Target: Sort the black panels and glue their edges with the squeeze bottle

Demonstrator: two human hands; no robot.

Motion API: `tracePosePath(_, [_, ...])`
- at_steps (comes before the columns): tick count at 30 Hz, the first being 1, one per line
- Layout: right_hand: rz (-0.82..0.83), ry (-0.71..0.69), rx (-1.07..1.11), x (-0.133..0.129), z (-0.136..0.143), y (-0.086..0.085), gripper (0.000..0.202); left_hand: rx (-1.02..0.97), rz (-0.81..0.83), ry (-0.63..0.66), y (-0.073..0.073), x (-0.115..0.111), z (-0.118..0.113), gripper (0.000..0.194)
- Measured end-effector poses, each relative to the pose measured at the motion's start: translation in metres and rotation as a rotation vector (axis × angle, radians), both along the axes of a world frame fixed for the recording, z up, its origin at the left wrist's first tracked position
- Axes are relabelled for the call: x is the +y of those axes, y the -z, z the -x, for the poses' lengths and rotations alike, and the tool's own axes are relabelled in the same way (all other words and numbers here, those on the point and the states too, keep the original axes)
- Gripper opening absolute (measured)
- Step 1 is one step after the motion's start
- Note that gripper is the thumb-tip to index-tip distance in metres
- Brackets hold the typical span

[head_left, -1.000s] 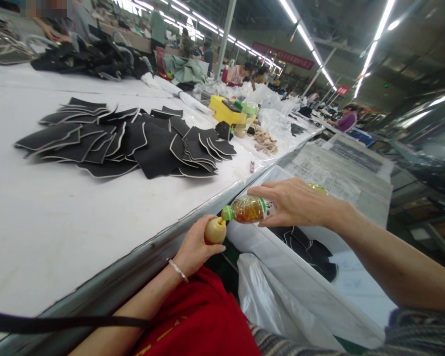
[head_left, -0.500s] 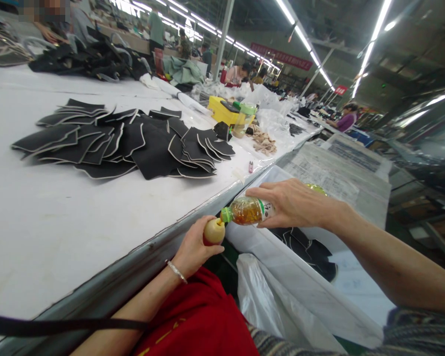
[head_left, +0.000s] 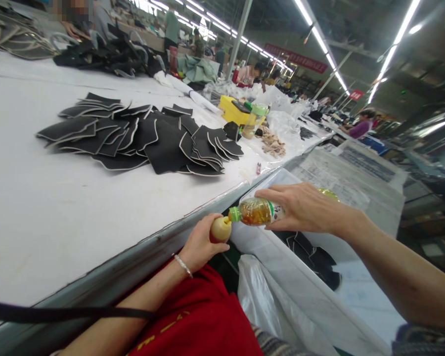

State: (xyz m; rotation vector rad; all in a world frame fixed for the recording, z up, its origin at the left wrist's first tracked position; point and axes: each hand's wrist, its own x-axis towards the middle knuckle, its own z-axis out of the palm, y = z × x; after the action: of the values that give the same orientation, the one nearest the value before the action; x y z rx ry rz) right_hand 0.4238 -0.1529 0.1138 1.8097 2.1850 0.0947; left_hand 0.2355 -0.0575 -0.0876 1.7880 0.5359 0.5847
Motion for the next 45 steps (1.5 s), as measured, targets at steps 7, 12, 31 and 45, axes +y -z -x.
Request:
tracePosePath(7, [-0.001, 0.001, -0.056, 0.0012, 0.0025, 0.0001, 0.055, 0.005, -0.004, -0.001, -0.0009, 0.0000, 0.0010, 0.066])
tracePosePath(12, [0.018, 0.005, -0.059, 0.0020, 0.0050, -0.0009, 0.052, 0.003, -0.020, 0.006, 0.0002, 0.0006, 0.0014, 0.067])
tracePosePath(31, [0.027, 0.010, -0.082, 0.0035, 0.0080, -0.0027, 0.051, 0.017, -0.034, 0.003, -0.0006, 0.0012, 0.0026, 0.065])
tracePosePath(45, [0.003, -0.002, -0.065, 0.0020, 0.0045, -0.0004, 0.056, 0.006, 0.001, 0.001, 0.0034, 0.0006, 0.0011, 0.066])
